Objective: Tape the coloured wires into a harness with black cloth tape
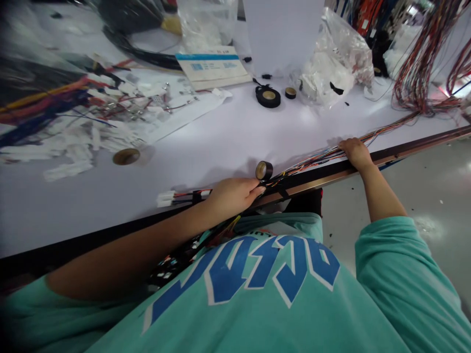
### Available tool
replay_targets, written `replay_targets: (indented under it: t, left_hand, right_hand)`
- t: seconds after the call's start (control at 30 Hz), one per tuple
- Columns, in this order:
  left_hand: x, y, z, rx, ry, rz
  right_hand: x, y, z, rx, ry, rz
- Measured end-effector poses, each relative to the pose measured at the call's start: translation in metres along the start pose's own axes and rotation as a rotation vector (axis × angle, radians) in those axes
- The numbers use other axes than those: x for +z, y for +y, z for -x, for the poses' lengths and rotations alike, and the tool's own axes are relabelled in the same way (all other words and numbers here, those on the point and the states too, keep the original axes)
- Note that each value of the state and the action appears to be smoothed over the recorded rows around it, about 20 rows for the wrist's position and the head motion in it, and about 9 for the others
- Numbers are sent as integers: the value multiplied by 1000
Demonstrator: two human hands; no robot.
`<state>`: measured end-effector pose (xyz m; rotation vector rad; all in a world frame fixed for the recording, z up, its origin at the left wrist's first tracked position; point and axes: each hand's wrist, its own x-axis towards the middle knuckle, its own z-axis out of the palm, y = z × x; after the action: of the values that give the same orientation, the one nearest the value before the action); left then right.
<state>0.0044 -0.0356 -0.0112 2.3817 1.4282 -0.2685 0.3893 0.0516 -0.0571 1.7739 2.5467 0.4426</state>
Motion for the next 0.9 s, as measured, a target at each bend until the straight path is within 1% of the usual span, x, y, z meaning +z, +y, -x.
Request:
replay_targets:
  t: [0.17,0.3,0.47,0.63,0.7,0.77,0.83,0.9]
  left_hand:
    - [0,3,4,0,-5,-45]
    - [-1,7,7,10,-1,-92]
    - [0,7,6,-6,-4,-77]
    - [4,6,5,-9,22,-45]
    - [5,6,4,-7,29,-37]
    - [4,6,3,-9,37,-34]
    - [4,7,2,-13,44,-37]
    - [3,9,1,-15,49,-36]
  right_hand:
    - [-4,-7,-1,7,-41,-4]
    - [-6,-9,0,35,-49,1]
    - [-6,-4,0,10,-53,-12]
    - [-3,3,-3,-24,-64,-11]
    - [-3,2,-4,-1,-83,6]
    - [-5,-1,-5,54,-98,20]
    - [-9,-4,-6,115,-86,-1]
    - [-15,-7,-5,145,-58,-40]
